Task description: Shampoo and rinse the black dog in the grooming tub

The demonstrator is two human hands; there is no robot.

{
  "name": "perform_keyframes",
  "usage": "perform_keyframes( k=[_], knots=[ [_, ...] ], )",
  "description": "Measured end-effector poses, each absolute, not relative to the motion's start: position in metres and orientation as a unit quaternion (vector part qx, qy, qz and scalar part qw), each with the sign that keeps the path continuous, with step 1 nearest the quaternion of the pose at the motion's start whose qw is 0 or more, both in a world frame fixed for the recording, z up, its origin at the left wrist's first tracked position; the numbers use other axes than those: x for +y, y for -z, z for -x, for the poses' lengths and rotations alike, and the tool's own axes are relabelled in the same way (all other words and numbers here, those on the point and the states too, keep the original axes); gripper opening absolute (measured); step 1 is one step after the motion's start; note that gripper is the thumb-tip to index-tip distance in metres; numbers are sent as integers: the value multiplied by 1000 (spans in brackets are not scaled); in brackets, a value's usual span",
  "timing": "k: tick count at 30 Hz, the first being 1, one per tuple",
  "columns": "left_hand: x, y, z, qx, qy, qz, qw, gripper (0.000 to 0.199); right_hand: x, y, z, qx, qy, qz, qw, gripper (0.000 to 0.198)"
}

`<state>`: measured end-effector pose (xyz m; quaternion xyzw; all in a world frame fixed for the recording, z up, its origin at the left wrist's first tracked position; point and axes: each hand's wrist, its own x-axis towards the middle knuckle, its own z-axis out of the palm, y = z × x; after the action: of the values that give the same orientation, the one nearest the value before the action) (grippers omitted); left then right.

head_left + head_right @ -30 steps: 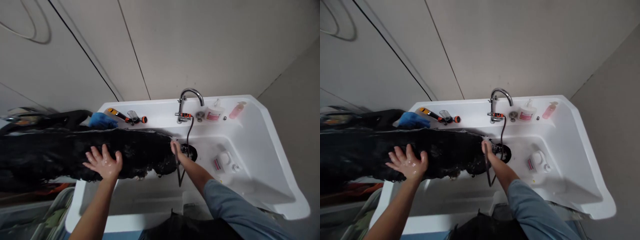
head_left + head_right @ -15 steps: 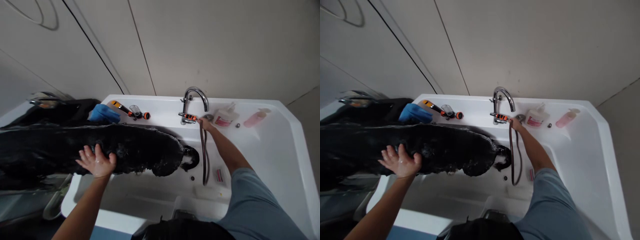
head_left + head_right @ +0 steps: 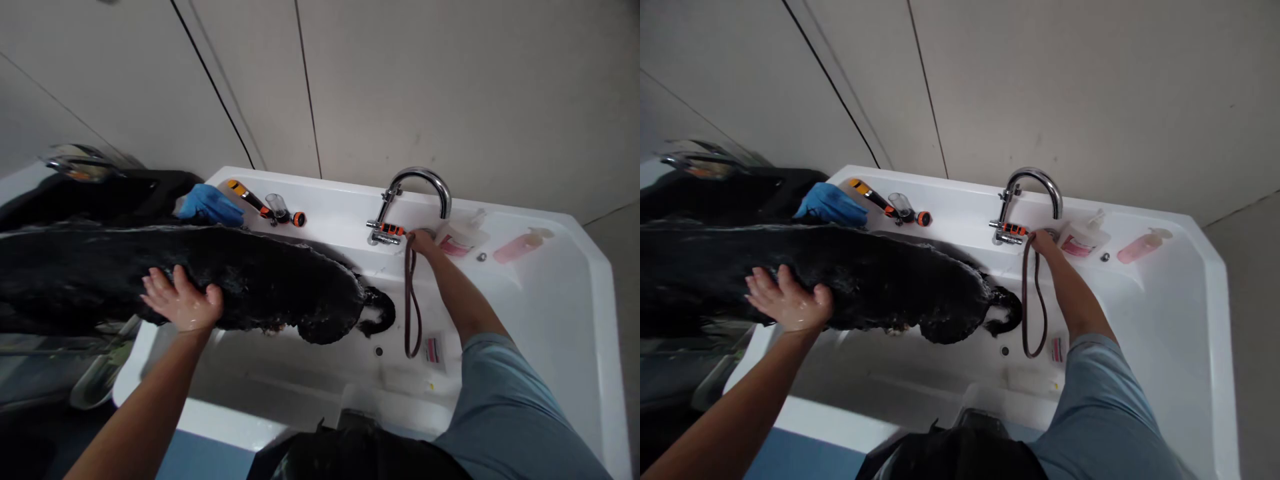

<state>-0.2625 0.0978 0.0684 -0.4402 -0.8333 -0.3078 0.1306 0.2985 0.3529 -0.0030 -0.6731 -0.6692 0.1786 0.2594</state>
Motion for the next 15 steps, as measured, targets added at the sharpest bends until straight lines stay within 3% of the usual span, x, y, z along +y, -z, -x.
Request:
perform_keyframes(
  k=[2, 6, 10, 15],
  knots=[
    [96, -66, 268, -835, 317, 430, 130, 90, 344, 14, -286, -678, -141, 673, 260, 25],
    [95, -62, 280, -833, 321, 431, 135, 95, 329, 44, -261, -686, -58, 672, 272, 58],
    [95, -62, 291, -830, 319, 437, 135, 94, 334, 51, -267, -687, -64, 673, 268, 61],
    [94, -63, 294, -834, 309, 438, 133, 93, 331, 14, -260, -656, -113, 686, 293, 57]
  ],
)
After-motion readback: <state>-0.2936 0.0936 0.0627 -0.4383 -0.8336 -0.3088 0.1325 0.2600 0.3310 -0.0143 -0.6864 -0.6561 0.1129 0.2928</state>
